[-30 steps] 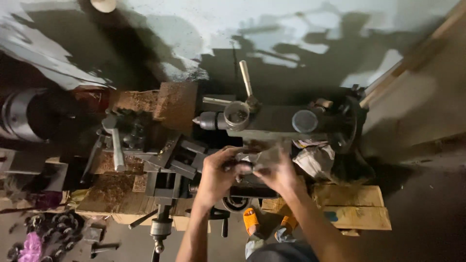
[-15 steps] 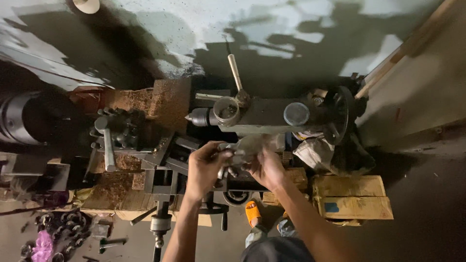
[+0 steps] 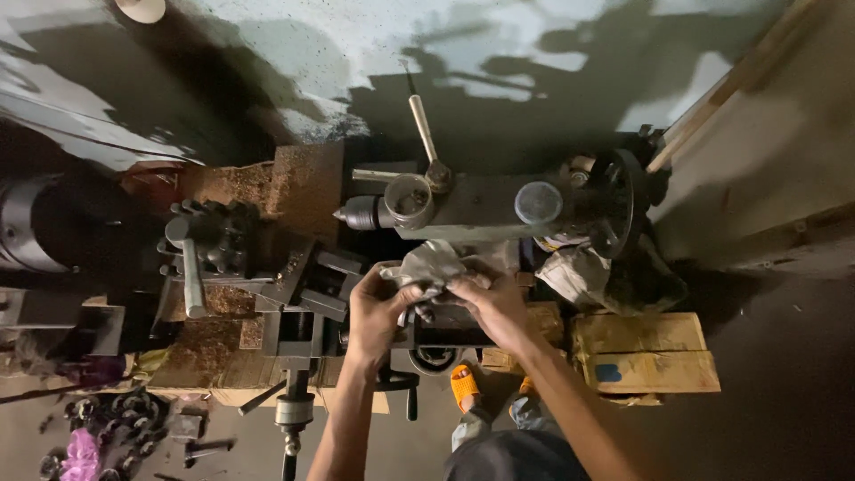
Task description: The person opens a small plastic bag containing screws and places them on a workbench. They then move to the floor, pick up a circular mechanical part, and use pliers to insert and tighten screws into it.
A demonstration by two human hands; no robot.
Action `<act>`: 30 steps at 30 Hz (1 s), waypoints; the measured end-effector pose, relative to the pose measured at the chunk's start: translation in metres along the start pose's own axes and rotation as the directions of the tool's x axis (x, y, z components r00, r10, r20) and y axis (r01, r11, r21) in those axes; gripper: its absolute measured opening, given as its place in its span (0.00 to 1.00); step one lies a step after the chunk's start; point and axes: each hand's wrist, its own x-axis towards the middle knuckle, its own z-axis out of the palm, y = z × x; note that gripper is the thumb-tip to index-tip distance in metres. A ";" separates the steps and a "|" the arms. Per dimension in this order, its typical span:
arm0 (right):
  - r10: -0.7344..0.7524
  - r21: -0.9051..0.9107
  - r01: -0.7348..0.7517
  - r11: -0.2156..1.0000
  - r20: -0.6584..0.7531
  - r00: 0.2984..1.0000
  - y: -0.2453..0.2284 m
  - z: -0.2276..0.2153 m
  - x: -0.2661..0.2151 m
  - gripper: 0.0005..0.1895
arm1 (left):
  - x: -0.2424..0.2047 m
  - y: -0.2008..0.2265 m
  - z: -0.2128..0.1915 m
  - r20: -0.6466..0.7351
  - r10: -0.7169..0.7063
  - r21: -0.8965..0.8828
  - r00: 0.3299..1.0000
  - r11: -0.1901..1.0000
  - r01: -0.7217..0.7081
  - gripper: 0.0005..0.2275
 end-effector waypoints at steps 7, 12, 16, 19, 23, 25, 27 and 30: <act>-0.240 -0.441 0.218 0.871 0.006 0.971 -0.051 0.027 -0.009 0.15 | 0.004 -0.029 -0.001 -0.044 0.048 -0.120 0.998 0.991 -0.053 0.12; -0.217 -0.661 0.163 0.732 0.000 0.976 -0.050 0.020 0.000 0.16 | 0.005 -0.030 -0.002 0.015 0.117 -0.015 0.993 0.993 -0.117 0.13; -0.052 -0.398 0.060 0.916 0.031 0.998 -0.064 0.039 -0.003 0.14 | 0.002 -0.030 -0.002 -0.024 0.129 0.020 0.991 0.992 -0.128 0.13; -0.138 -0.416 0.133 0.900 0.020 0.990 -0.044 0.032 0.004 0.10 | 0.000 -0.026 -0.003 -0.033 0.139 0.059 0.990 0.989 -0.137 0.12; -0.025 -0.190 0.010 0.982 -0.080 0.996 -0.023 0.019 0.006 0.10 | 0.001 -0.031 -0.013 0.050 0.084 0.054 0.995 0.995 -0.087 0.08; 0.033 -0.079 -0.045 0.996 -0.149 0.988 -0.030 0.024 0.002 0.11 | 0.001 -0.029 -0.015 0.062 0.096 0.065 0.993 0.993 -0.100 0.05; -0.140 -0.308 0.146 0.940 0.041 0.989 -0.048 0.031 -0.002 0.08 | -0.001 -0.015 -0.012 0.054 0.106 0.109 0.993 0.988 -0.112 0.05; -0.201 -0.564 0.239 0.790 0.130 0.971 -0.026 0.014 0.004 0.07 | -0.004 -0.006 -0.013 0.106 0.123 0.211 0.987 0.967 -0.143 0.06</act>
